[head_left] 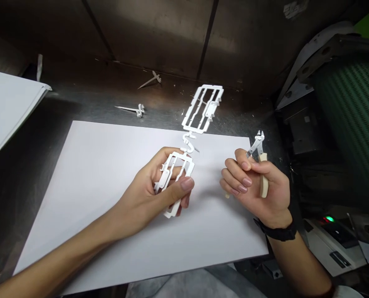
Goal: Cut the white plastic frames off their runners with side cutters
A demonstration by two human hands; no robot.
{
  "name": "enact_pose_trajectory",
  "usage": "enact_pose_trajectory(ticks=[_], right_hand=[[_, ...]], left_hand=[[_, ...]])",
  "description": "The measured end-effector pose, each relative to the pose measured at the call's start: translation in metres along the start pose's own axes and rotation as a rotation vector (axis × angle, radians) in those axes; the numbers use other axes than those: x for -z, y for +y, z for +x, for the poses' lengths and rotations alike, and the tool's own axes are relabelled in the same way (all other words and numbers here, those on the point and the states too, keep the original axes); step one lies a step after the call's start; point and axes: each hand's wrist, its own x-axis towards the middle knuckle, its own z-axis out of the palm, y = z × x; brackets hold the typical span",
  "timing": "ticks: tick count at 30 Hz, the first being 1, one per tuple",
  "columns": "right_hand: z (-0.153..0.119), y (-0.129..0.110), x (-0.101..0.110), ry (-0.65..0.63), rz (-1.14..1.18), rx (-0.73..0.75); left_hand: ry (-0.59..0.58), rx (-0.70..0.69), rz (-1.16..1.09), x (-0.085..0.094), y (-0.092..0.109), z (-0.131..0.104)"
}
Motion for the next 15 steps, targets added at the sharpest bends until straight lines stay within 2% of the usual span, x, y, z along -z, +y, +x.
enact_pose_trajectory(ticks=[6, 8, 13, 15], right_hand=[[-0.0025, 0.0026, -0.0027, -0.028, 0.044, 0.013], [-0.0042, 0.0041, -0.0022, -0.014, 0.016, 0.027], [-0.0047, 0.008, -0.0005, 0.009, -0.066, 0.047], [-0.0049, 0.0086, -0.0005, 0.007, -0.084, 0.057]], left_hand=[[-0.096, -0.065, -0.037, 0.0061, -0.0056, 0.0019], [-0.09, -0.062, -0.083, 0.0064, -0.0063, 0.0009], [-0.083, 0.013, -0.423, 0.0064, -0.0058, 0.0015], [-0.081, 0.027, -0.487, 0.0069, -0.0037, 0.0027]])
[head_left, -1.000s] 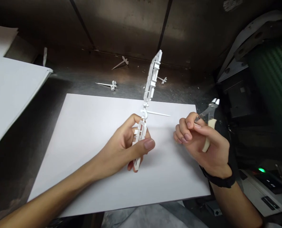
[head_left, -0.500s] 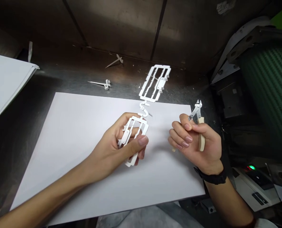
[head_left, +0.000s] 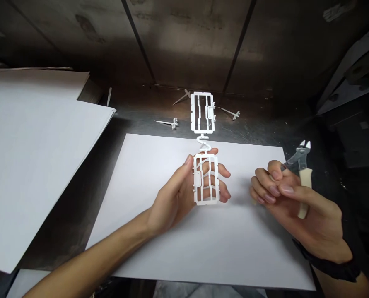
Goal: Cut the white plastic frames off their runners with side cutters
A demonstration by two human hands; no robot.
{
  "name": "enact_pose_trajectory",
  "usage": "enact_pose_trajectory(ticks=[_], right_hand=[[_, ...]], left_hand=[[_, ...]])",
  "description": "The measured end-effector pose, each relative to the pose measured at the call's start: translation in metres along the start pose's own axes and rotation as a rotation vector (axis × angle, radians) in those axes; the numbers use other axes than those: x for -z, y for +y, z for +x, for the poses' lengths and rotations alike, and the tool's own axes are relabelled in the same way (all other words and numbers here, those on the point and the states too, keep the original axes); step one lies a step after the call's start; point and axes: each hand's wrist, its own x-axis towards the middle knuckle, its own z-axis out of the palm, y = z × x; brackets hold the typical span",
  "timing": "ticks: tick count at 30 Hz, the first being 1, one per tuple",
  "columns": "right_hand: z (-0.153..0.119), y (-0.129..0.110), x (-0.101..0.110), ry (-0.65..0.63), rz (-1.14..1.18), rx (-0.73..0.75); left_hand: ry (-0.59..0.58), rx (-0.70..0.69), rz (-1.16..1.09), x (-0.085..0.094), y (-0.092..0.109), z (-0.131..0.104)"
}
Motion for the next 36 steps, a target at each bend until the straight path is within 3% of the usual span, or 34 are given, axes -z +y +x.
enact_pose_trajectory(ticks=[6, 19, 28, 36], right_hand=[[-0.001, -0.001, 0.0, 0.007, -0.028, -0.015], [-0.005, -0.003, 0.002, -0.006, -0.169, -0.032], [-0.008, 0.011, 0.002, 0.146, -0.351, -0.116], [-0.006, 0.017, 0.008, 0.185, -0.382, -0.088]], left_hand=[[0.008, 0.02, -0.047, -0.001, 0.004, 0.002], [0.044, 0.03, 0.078, 0.005, 0.002, 0.001], [-0.152, -0.009, 0.269, 0.011, -0.008, -0.003], [-0.186, 0.049, 0.326, 0.014, -0.006, -0.008]])
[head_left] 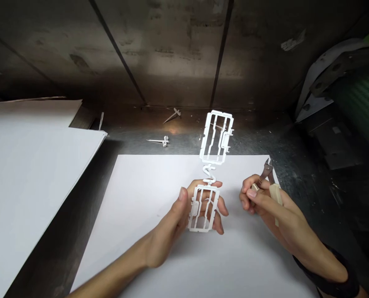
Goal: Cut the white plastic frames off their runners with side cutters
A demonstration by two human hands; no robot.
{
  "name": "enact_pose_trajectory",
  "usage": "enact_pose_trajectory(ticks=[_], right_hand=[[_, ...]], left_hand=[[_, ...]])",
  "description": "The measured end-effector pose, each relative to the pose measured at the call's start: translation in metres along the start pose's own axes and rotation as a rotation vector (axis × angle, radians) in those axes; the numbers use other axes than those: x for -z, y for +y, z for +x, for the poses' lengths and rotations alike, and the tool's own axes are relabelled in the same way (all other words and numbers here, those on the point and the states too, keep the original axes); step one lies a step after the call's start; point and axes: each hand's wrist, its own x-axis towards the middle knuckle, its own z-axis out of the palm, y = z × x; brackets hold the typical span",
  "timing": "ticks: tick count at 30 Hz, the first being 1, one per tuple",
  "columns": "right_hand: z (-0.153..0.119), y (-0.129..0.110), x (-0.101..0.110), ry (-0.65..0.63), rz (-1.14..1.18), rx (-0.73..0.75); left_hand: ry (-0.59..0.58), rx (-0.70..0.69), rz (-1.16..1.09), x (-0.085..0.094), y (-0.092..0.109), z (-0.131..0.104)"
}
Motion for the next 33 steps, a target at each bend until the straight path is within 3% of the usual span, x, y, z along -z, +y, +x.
enact_pose_trajectory(ticks=[11, 16, 23, 29, 33], right_hand=[[0.004, 0.004, -0.004, 0.021, 0.002, -0.043], [0.006, 0.0, -0.006, 0.013, -0.172, 0.006], [0.001, -0.01, -0.006, 0.051, -0.552, 0.121], [-0.003, -0.013, -0.002, -0.046, -0.774, 0.028], [-0.003, -0.012, -0.001, -0.105, -0.845, -0.001]], left_hand=[[0.013, 0.061, -0.012, 0.003, 0.0, -0.001], [0.027, 0.053, 0.012, 0.002, 0.003, 0.001], [0.195, 0.106, 0.283, -0.002, 0.007, 0.009], [0.079, 0.05, 0.423, 0.003, 0.008, 0.012], [0.071, 0.052, 0.487, 0.007, 0.006, 0.013]])
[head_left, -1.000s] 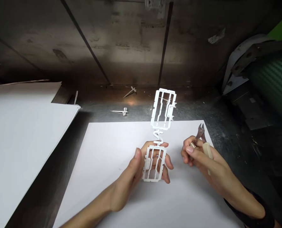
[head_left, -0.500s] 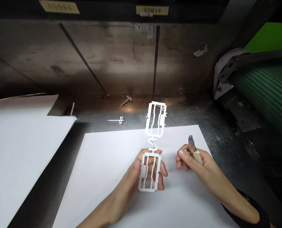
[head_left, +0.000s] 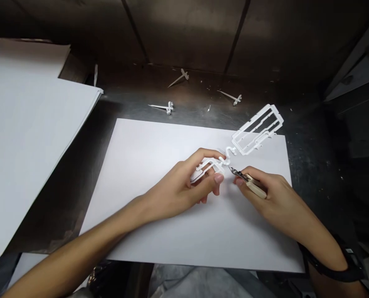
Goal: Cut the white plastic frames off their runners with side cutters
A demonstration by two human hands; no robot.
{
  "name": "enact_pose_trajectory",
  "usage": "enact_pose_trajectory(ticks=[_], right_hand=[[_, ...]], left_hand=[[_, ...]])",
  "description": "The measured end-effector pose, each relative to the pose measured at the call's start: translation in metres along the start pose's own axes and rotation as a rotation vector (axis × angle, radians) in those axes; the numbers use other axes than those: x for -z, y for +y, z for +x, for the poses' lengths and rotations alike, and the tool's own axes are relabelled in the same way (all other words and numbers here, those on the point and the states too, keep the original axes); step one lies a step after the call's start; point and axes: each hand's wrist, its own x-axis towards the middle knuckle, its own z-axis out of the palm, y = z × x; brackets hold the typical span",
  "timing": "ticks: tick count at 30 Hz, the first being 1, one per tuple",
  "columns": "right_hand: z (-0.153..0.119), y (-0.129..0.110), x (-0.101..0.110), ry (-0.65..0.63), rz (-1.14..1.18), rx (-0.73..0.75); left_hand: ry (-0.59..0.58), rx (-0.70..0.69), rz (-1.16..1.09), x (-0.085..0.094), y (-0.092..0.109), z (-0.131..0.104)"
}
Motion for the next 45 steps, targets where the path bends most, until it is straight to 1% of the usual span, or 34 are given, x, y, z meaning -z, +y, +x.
enact_pose_trajectory(ticks=[4, 10, 12, 15, 20, 26, 28, 30, 33, 40, 43, 45], right_hand=[[0.001, -0.001, -0.001, -0.056, -0.007, -0.005], [0.001, -0.002, -0.001, -0.063, -0.013, -0.013], [0.001, -0.002, -0.001, -0.074, -0.005, -0.017], [0.001, -0.001, -0.001, -0.089, 0.005, -0.024], [0.0, 0.0, -0.001, -0.08, -0.004, -0.008], [0.0, 0.0, -0.001, -0.074, -0.003, -0.027], [0.0, 0.0, 0.0, -0.059, -0.002, -0.039], [0.0, 0.0, 0.001, -0.061, 0.007, -0.044], [0.0, -0.002, 0.003, -0.095, 0.021, -0.044], [0.0, -0.001, 0.006, -0.174, 0.033, -0.064], [0.0, 0.001, 0.006, -0.195, 0.036, -0.064], [0.0, 0.001, 0.006, -0.205, 0.056, -0.065]], left_hand=[[0.011, -0.009, 0.02, -0.003, 0.0, 0.0], [0.089, -0.039, 0.082, -0.005, 0.0, -0.003], [0.093, -0.031, 0.048, -0.005, -0.002, -0.003], [0.066, -0.024, -0.065, -0.007, -0.005, -0.001], [0.072, -0.055, -0.213, -0.009, -0.008, 0.004], [0.132, -0.042, -0.227, -0.009, -0.005, 0.003], [0.11, -0.033, -0.222, -0.008, -0.004, 0.001], [0.064, -0.025, -0.212, -0.007, -0.004, -0.001], [0.003, -0.013, -0.197, -0.006, -0.002, -0.003], [-0.093, -0.026, -0.173, -0.003, -0.003, -0.006], [-0.116, -0.04, -0.138, -0.002, -0.003, -0.006], [-0.109, -0.032, -0.133, -0.003, -0.002, -0.006]])
